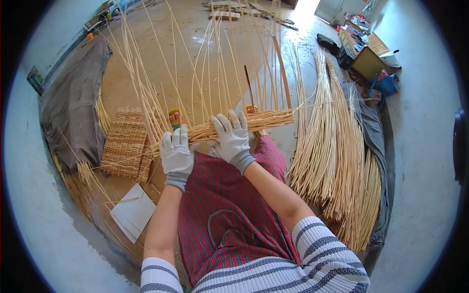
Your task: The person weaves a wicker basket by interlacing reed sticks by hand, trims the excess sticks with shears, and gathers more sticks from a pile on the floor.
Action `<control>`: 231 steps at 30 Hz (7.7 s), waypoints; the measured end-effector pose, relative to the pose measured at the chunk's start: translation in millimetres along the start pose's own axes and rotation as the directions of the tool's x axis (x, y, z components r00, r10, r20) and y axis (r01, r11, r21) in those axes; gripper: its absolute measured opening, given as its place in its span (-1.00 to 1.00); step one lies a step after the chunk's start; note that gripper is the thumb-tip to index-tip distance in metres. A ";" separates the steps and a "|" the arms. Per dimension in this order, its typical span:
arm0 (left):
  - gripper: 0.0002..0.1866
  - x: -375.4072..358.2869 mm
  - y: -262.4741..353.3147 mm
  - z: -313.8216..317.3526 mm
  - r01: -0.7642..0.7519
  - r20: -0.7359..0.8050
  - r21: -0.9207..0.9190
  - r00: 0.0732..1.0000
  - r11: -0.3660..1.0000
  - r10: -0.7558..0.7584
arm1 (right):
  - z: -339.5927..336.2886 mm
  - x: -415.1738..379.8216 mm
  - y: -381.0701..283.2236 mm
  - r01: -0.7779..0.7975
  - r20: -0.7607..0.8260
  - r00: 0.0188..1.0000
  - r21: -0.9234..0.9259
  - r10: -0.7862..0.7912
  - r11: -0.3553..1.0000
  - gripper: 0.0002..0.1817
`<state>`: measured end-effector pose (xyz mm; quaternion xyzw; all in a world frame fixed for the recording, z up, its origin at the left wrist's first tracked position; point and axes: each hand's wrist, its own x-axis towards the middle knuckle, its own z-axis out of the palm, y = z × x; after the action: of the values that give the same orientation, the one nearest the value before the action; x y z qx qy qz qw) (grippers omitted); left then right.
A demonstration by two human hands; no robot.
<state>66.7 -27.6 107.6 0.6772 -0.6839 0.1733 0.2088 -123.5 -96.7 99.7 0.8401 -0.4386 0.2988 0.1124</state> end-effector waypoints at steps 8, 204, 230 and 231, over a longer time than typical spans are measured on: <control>-0.41 41.1 -2.6 12.3 0.021 0.006 0.063 1.000 0.998 -0.022 | 18.0 49.0 14.2 0.024 0.023 0.999 0.015 -0.025 1.000 -0.20; -0.48 -106.5 187.0 -89.9 -0.498 -0.155 -0.497 0.857 0.711 0.492 | -175.6 -218.4 93.9 -0.658 0.177 0.556 0.691 0.812 0.299 -0.53; -0.58 -136.6 143.9 -231.6 -0.429 0.234 -0.687 0.633 0.586 0.738 | -185.5 -183.0 -37.4 -0.224 0.288 0.933 -0.004 0.215 0.975 -0.11; -0.58 -135.3 141.1 -236.1 -0.419 0.239 -0.687 0.642 0.594 0.729 | -182.7 -177.6 -43.4 -0.204 0.271 0.942 -0.013 0.200 0.979 -0.10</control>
<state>-62.8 213.9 245.0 0.3313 -0.9178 -0.1618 0.1474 -239.9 130.2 141.8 0.8246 -0.5312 0.1941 0.0138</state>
